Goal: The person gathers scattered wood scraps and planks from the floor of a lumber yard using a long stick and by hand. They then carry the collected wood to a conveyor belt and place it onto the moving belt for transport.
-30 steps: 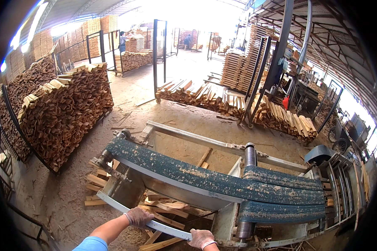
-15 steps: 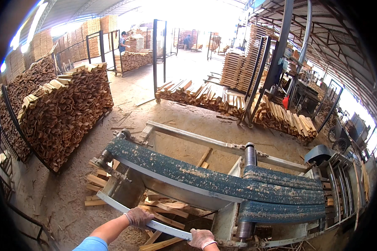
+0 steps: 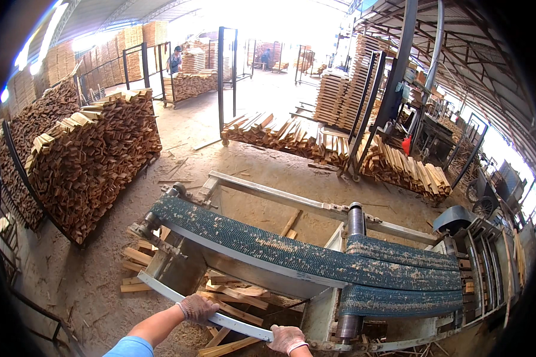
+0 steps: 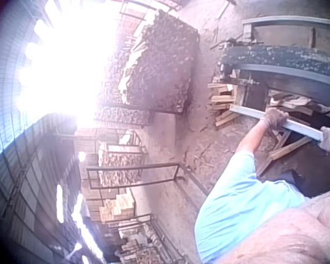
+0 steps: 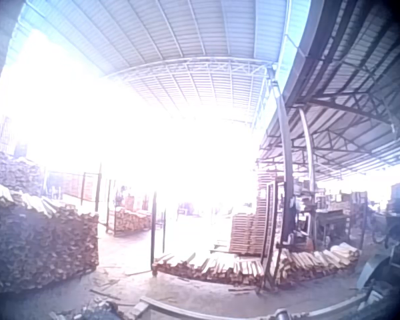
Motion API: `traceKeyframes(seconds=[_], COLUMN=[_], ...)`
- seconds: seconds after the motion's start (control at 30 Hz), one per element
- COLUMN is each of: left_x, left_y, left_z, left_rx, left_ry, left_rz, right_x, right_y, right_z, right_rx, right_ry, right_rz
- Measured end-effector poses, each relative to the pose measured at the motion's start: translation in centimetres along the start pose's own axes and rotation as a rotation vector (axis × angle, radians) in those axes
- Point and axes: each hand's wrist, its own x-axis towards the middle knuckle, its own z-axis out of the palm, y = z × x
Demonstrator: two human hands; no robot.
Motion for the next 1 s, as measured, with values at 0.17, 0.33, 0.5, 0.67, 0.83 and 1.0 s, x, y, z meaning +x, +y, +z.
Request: traceKeyframes(seconds=[0.17,0.33,0.5,0.67,0.83,1.0], left_x=[-0.1,0.0,-0.1,-0.2,-0.3,-0.2], left_y=[0.0,-0.2,0.2,0.1,0.3,0.7], left_z=[0.0,0.1,-0.4,-0.4,-0.7,-1.8], left_rx=[0.003,-0.028,-0.024,-0.015,-0.016,-0.018], left_ry=[0.018,0.019,0.012,0.025,0.02,-0.084], left_rz=[0.003,0.01,-0.007,0.013,0.005,-0.017], right_x=[0.1,0.0,-0.1,0.0,0.1,0.1], right_y=[-0.2,-0.3,-0.2,-0.2,0.1,0.0], right_z=[-0.4,-0.6,-0.8,-0.4,0.0,-0.1], right_rx=[0.001,0.012,0.02,0.01,0.008,-0.001], right_ry=[-0.043,-0.054,-0.045,-0.036,-0.015,-0.027], right_rz=[0.009,0.025,0.019,0.02,0.015,0.026])
